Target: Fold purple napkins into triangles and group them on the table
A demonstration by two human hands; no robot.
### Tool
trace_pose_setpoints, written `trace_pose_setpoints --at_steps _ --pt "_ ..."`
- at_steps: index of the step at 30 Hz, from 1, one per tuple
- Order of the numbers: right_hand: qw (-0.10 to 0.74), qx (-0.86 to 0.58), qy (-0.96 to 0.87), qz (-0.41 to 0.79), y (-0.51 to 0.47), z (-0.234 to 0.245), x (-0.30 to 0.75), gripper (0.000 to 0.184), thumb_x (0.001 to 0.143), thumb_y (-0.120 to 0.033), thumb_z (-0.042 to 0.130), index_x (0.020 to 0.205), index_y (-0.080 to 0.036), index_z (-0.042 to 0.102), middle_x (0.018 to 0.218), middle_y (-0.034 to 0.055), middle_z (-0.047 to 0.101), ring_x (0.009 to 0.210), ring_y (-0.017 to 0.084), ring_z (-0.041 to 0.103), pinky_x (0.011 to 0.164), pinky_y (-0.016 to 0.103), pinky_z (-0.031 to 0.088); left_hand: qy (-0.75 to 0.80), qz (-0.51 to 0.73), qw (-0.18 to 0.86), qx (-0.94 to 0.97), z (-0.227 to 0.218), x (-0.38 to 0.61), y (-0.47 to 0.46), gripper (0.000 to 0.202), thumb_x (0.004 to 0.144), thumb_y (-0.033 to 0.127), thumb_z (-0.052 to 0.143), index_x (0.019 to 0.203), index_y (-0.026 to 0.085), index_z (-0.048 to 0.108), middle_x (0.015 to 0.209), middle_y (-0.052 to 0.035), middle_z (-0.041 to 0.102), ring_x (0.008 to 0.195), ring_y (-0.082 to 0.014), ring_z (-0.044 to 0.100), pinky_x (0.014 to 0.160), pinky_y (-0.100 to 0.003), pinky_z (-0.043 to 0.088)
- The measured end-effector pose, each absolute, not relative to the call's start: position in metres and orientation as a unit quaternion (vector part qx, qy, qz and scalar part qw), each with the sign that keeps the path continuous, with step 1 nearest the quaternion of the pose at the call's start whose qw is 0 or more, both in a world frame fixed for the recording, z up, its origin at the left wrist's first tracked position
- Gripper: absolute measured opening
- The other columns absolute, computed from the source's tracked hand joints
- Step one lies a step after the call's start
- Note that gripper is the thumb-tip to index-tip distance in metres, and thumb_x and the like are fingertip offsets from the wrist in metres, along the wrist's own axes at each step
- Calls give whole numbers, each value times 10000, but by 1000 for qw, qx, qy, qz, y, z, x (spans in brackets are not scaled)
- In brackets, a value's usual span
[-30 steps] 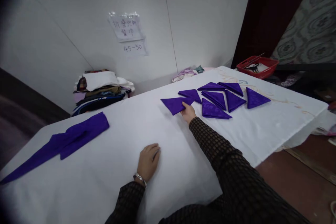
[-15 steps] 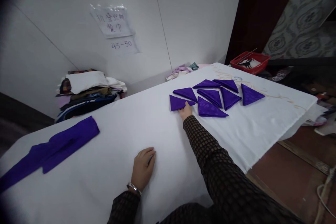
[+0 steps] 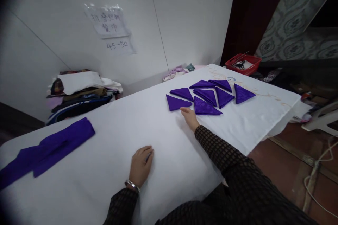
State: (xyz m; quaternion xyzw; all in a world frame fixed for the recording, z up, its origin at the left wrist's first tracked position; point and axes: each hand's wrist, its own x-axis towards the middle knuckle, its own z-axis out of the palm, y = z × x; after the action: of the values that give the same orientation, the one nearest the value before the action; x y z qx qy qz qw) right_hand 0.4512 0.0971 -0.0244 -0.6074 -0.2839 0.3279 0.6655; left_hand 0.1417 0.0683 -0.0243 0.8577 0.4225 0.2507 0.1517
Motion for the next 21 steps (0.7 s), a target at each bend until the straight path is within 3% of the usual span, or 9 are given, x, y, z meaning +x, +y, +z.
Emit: trace_pose_setpoints --at_steps 7,14,21 --pt "497 -738 -424 169 121 -7 515 255 691 -95 588 890 -199 707 1078 82 676 1151 257 503 1058 414 281 425 256 153 855 -23 141 67 219 854 269 485 929 222 685 1056 -58 679 1015 -234 589 897 -451 451" --pt "308 -810 -491 93 141 -8 529 213 752 -122 598 921 -165 721 1040 144 679 1087 291 533 976 401 339 422 255 146 858 -24 140 67 212 857 266 496 938 225 688 1058 -52 679 1017 -223 593 901 -433 462" --pt "182 -833 -517 74 150 -4 540 214 813 -198 558 958 -187 715 978 85 702 970 214 590 847 285 404 419 249 137 862 -26 139 67 215 868 263 490 936 217 689 1051 -52 679 1020 -221 592 901 -436 461"
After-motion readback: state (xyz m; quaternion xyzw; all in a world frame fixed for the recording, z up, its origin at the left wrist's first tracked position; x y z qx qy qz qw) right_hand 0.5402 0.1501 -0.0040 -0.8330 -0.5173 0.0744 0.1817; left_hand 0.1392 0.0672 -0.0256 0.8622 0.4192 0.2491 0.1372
